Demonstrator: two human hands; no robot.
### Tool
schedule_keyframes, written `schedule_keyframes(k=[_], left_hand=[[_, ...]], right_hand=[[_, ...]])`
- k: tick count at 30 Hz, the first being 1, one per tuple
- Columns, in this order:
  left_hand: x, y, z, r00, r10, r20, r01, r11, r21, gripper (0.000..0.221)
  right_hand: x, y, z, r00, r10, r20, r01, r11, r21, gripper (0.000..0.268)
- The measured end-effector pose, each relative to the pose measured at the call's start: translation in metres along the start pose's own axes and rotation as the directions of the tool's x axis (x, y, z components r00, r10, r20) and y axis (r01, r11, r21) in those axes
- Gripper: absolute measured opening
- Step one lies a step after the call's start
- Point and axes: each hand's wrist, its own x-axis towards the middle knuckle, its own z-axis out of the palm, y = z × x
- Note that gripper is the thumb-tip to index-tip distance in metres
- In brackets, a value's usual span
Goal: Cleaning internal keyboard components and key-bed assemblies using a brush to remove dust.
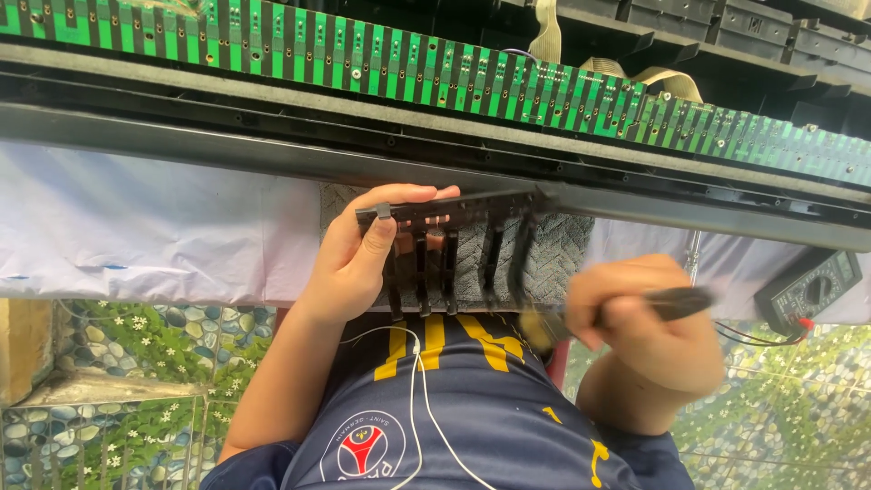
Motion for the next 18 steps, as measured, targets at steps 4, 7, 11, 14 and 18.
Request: schedule_keyframes(k=[4, 7, 11, 14, 18], left_hand=[[0.001, 0.001, 0.000, 1.000, -0.014, -0.011, 0.014, 1.000, 0.007, 0.042], [0.002, 0.001, 0.002, 1.000, 0.012, -0.014, -0.012, 0.999, 0.039, 0.042], [0.001, 0.004, 0.004, 0.999, 0.013, -0.029, -0.012, 0.999, 0.036, 0.043], [0.001, 0.004, 0.003, 0.999, 0.036, -0.033, -0.034, 0.997, 0.071, 0.042], [0.002, 0.003, 0.001, 1.000, 0.011, -0.027, -0.011, 0.999, 0.033, 0.042]], right_hand=[[0.001, 0.000, 0.020, 0.941, -0.112, -0.318, 0.133, 0.990, 0.044, 0.064], [0.018, -0.004, 0.032, 0.976, -0.046, -0.211, 0.022, 0.993, -0.113, 0.050], [0.027, 0.000, 0.037, 0.986, 0.162, -0.035, -0.165, 0.951, -0.263, 0.035], [0.021, -0.005, 0.025, 0.985, 0.159, 0.066, -0.143, 0.970, -0.198, 0.040], [0.012, -0.008, 0.030, 0.982, -0.032, -0.185, 0.005, 0.989, -0.148, 0.053]])
